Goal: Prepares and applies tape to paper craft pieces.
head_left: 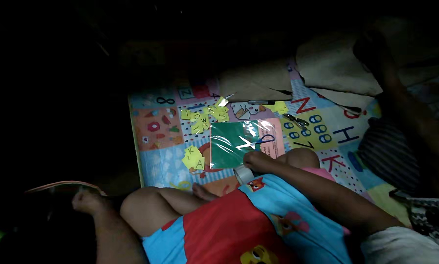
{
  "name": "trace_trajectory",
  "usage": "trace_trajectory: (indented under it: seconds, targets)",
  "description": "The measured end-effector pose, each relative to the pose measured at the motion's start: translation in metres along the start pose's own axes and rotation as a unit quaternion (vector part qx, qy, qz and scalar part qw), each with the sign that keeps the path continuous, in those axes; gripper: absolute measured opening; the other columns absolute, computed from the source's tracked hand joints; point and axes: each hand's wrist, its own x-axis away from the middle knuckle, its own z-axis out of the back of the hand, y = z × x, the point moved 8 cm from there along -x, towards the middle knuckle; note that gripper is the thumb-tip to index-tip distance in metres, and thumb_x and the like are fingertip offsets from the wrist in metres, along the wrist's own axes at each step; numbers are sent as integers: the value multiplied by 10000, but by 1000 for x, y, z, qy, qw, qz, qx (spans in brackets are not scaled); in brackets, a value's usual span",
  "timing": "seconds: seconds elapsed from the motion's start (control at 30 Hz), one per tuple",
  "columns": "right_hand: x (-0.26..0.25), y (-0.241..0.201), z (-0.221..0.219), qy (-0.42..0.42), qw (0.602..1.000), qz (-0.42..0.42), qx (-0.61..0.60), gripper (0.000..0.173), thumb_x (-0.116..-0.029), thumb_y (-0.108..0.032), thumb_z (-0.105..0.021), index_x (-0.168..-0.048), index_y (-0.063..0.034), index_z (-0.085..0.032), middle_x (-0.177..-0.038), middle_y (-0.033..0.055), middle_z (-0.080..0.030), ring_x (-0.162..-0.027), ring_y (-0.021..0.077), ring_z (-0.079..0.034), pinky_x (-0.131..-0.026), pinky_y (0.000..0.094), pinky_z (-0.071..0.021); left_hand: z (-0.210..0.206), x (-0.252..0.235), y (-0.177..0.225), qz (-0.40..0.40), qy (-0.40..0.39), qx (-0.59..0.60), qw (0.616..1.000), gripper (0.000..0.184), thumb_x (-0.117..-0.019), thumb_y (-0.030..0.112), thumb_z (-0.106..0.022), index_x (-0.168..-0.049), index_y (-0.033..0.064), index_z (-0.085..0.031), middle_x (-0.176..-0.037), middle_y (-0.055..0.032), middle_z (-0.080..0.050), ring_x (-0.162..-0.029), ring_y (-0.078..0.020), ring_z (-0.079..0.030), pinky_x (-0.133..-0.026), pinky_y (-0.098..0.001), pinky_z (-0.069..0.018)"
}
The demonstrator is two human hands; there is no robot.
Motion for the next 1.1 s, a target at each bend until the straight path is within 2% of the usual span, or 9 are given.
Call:
trace_trajectory:
  seconds: [0.07, 0.17, 0.27, 0.33, 0.43, 0.6, 0.77, 0.9, 1.1]
  targets:
    - [0, -2, 1, -2, 1000, 3, 7, 292, -1063, -88, -482, -1181, 116, -654, -1240, 296, -635, -1207, 448, -599, -1042, 579, -436, -29, 12, 66, -155, -81, -77, 982, 446, -1045, 89, -507, -1417, -152, -455, -1448, -355, -470, -1347, -389, -479, -1133, -428, -372]
    - [1, 0, 0, -4, 1000, 6, 4, 291, -1062, -87, -486, -1180, 119, -653, -1245, 298, -630, -1208, 451, -594, -1043, 583, -434, -114, 64, 110, -264, -277, -187, 905, 386, -1039, 93, -571, -1363, -115, -540, -1355, -346, -552, -1231, -461, -566, -1058, -565, -440]
    - [3, 2, 0, 12, 1000, 21, 3, 290, -1054, -91, -488, -1152, 125, -654, -1214, 310, -636, -1168, 470, -613, -1010, 606, -453, -209, 111, 86, -304, -456, -328, 769, 433, -965, 114, -709, -1326, -97, -596, -1333, -332, -570, -1220, -493, -568, -1045, -621, -440]
    - [4, 2, -1, 6, 1000, 19, 4, 293, -1056, -92, -485, -1167, 120, -653, -1230, 311, -632, -1176, 475, -609, -1016, 607, -447, -244, 122, 58, -324, -487, -391, 711, 502, -910, 165, -784, -1314, -82, -617, -1360, -330, -553, -1267, -496, -540, -1067, -629, -428]
    - [4, 0, -1, -9, 1000, 16, 12, 298, -1063, -96, -479, -1182, 119, -648, -1249, 308, -625, -1196, 468, -600, -1031, 597, -441, -265, 128, 34, -340, -493, -457, 658, 564, -890, 241, -802, -1334, -51, -612, -1415, -298, -523, -1302, -483, -516, -1051, -631, -439]
    - [4, 0, 1, 1, 999, 32, 8, 280, -1052, -82, -492, -1148, 121, -660, -1223, 302, -640, -1186, 462, -607, -1029, 586, -444, -274, 126, 21, -321, -487, -501, 640, 511, -950, 255, -728, -1355, -29, -602, -1459, -264, -497, -1337, -465, -490, -1058, -625, -436]
    - [2, 1, 2, 1, 999, 43, 2, 288, -1056, -79, -480, -1140, 129, -662, -1212, 310, -641, -1185, 470, -603, -1029, 596, -437, -272, 134, 18, -353, -488, -515, 611, 403, -992, 161, -635, -1330, -57, -607, -1413, -293, -519, -1306, -485, -506, -1036, -628, -444]
    - [3, 2, 2, 4, 999, 45, -2, 285, -1054, -84, -487, -1141, 121, -664, -1209, 304, -646, -1182, 469, -606, -1031, 602, -433, -272, 137, 16, -340, -495, -523, 605, 574, -965, 306, -710, -1377, -65, -562, -1462, -302, -462, -1348, -488, -459, -1056, -618, -434]
    - [3, 1, 3, -6, 999, 33, -4, 287, -1056, -83, -488, -1160, 122, -660, -1229, 304, -637, -1197, 466, -598, -1034, 595, -433, -270, 142, 16, -347, -491, -533, 596, 496, -946, 238, -722, -1312, -76, -605, -1424, -300, -493, -1322, -472, -490, -1037, -610, -449]
